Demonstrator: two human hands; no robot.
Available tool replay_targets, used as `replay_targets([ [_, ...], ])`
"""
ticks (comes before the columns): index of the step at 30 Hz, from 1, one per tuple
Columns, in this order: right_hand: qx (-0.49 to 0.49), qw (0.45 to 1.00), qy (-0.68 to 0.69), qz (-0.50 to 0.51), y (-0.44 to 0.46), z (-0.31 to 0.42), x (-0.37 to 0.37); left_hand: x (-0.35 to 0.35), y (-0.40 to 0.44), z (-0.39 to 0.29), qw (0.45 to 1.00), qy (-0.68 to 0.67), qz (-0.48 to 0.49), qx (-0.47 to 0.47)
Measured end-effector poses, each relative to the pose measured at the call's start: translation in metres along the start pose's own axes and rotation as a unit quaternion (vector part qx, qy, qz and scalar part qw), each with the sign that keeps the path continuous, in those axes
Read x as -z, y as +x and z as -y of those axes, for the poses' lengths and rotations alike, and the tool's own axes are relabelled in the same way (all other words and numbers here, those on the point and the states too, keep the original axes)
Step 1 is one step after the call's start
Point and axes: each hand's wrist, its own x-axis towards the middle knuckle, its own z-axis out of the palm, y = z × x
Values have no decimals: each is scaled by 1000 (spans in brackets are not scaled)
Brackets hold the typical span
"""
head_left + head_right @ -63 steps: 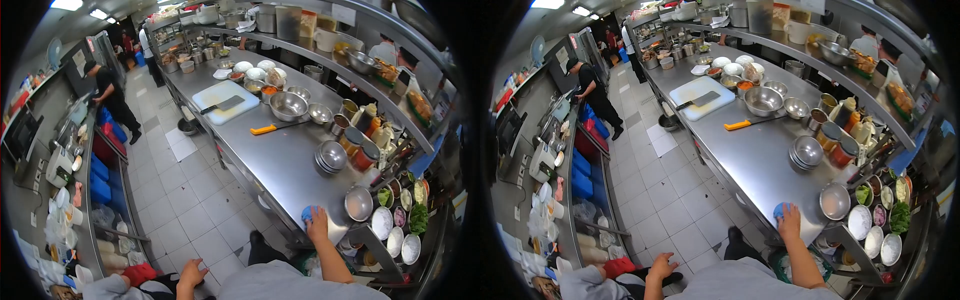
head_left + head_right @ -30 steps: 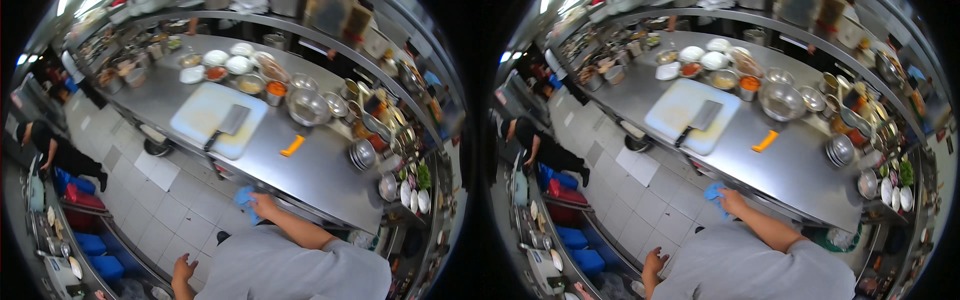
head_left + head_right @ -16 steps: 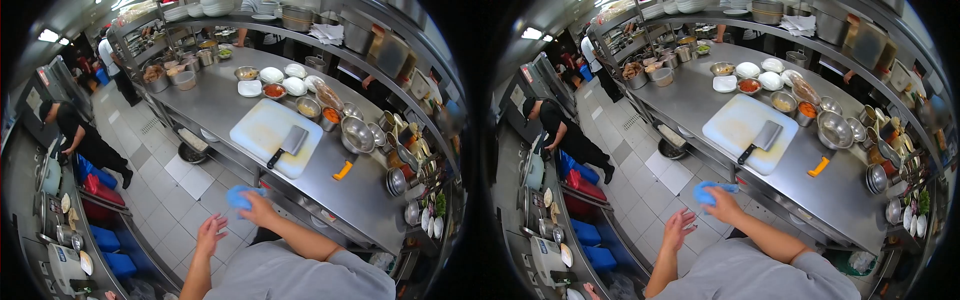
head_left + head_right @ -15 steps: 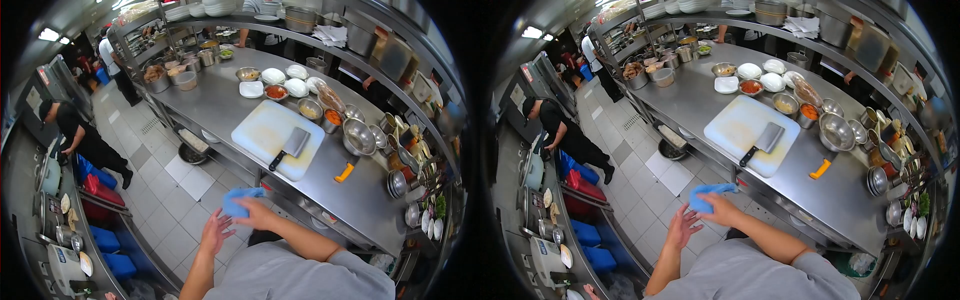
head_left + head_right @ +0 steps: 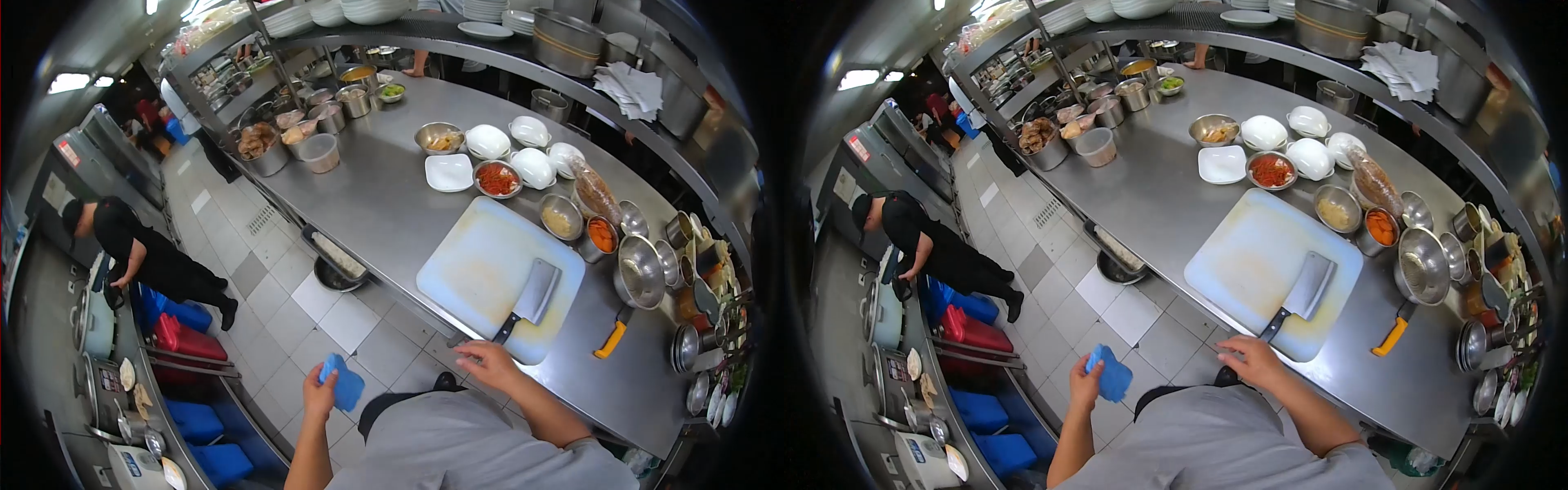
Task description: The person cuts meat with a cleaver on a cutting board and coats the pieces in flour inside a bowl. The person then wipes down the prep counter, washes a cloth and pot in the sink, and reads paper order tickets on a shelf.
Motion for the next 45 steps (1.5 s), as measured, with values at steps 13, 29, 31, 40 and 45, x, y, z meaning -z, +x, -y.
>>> replay_targets([
  [13, 10, 972, -180, -149, 163, 23, -9, -42, 344, -199, 965, 27, -78, -250],
  [29, -244, 856, -280, -360, 202, 108, -57, -348, 642, -276, 755, 453, 169, -442],
  [31, -267, 849, -289, -353, 192, 111, -73, -369, 606, -261, 742, 432, 189, -477],
  [40, -300, 846, -303, -320, 175, 101, -60, -354, 386, -189, 722, 318, 338, -513],
  [45, -338, 801, -368, -331, 154, 63, -36, -425, 358, -217, 797, 85, 460, -381],
])
